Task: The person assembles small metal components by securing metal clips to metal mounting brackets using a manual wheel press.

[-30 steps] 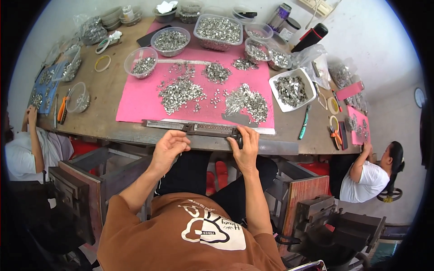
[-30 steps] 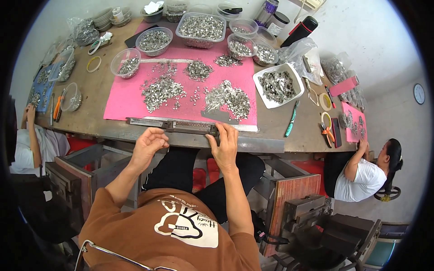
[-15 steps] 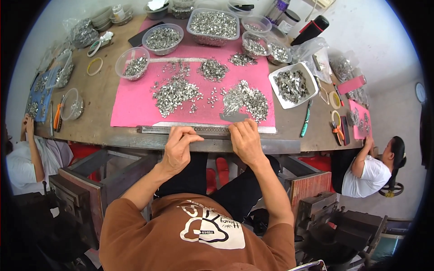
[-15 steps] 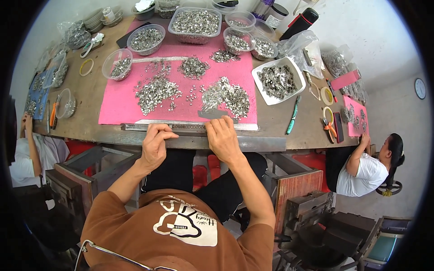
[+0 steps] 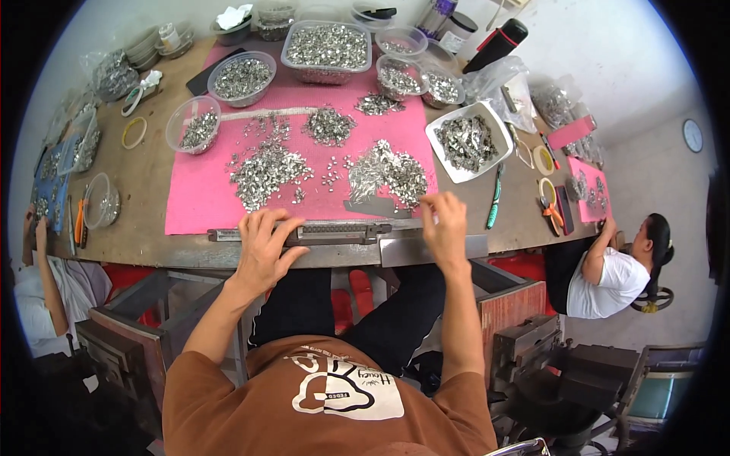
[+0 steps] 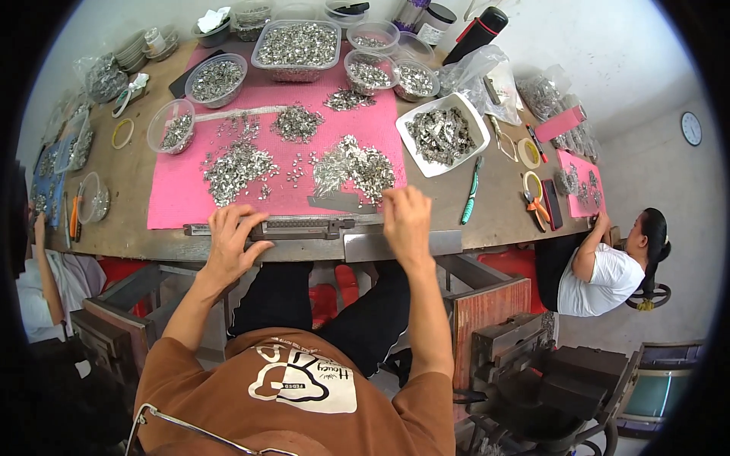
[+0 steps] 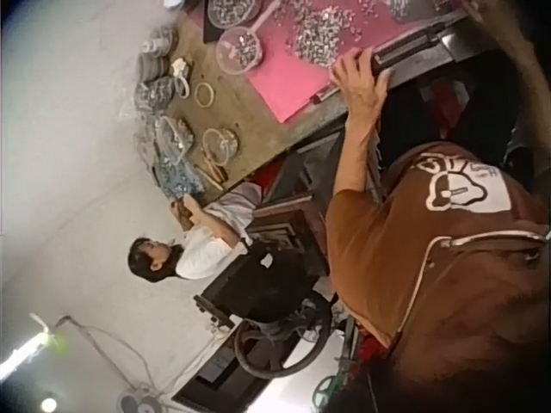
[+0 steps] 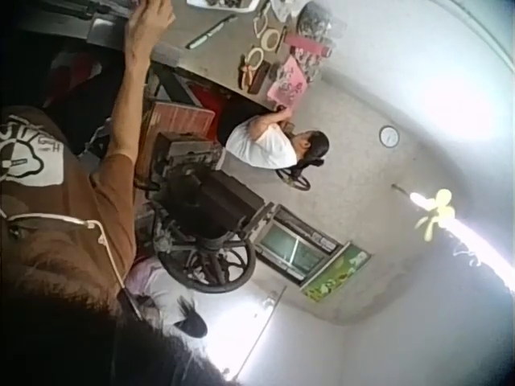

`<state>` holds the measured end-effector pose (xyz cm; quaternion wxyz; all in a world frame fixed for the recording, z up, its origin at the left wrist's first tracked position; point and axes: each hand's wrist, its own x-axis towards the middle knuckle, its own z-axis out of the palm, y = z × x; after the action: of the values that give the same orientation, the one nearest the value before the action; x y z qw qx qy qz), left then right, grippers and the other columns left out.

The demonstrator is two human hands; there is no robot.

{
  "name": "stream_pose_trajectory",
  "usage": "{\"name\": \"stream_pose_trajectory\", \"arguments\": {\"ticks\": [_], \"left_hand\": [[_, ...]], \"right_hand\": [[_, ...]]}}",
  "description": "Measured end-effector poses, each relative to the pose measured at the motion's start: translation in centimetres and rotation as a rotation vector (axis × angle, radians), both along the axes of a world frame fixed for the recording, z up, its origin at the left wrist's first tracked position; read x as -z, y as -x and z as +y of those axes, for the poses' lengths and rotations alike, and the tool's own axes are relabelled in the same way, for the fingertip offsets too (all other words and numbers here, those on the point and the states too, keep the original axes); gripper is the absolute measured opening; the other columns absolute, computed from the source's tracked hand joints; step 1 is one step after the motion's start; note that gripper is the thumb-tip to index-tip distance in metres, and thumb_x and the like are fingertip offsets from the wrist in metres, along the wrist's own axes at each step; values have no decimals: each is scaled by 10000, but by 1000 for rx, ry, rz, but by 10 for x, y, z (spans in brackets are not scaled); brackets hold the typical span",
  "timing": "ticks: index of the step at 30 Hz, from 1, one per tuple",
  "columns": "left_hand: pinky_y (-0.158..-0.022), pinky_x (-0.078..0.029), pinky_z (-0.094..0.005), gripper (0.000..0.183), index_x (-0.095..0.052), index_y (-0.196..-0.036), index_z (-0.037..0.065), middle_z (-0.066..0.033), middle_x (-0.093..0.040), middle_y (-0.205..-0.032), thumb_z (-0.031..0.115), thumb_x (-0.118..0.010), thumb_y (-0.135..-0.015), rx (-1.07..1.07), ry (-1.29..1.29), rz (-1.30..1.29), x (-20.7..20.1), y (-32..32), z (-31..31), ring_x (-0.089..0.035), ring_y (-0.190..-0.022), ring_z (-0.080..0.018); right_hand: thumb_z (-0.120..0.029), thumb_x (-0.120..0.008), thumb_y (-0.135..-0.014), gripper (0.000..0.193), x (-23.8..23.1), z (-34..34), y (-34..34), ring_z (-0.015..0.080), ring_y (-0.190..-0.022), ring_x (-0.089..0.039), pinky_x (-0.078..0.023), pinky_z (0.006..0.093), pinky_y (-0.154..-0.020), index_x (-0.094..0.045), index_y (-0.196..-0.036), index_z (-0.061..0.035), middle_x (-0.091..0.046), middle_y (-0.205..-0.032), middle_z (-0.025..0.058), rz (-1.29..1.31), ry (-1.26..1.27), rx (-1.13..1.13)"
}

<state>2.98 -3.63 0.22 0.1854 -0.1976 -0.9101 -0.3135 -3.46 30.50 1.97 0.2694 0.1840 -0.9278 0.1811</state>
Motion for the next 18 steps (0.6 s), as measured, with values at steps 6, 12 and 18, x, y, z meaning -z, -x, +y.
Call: {"name": "stream_pose_trajectory", "arguments": {"ticks": [6, 12, 18], "left_hand": [[-1025, -328, -482, 308, -710, -1135, 97, -50, -652, -1133, 188, -764, -846, 181, 48, 169, -11, 56, 58, -547, -1117, -250], [-986, -336, -487, 128, -723, -983, 107, -33, -625, -973, 152, -733, -864, 260, 62, 163, 6, 116, 108, -547, -1039, -239], [-969, -346, -499, 63, -678, -928, 102, -71, -608, -939, 88, -673, -867, 299, 156, 175, 15, 125, 121, -545, -1018, -266]], "right_hand": [[-38, -734, -862, 173, 17, -24, -15, 254, -857, -591, -410, 404, -782, -721, -1026, -94, -595, -857, 54, -81, 128, -11], [-69, -755, -852, 137, 19, -28, -8, 251, -859, -585, -402, 405, -789, -728, -981, -104, -581, -852, 55, -120, 117, -73], [-46, -732, -856, 103, 21, -27, -9, 281, -873, -587, -406, 413, -787, -683, -940, -76, -592, -861, 78, -104, 83, -54]]}}
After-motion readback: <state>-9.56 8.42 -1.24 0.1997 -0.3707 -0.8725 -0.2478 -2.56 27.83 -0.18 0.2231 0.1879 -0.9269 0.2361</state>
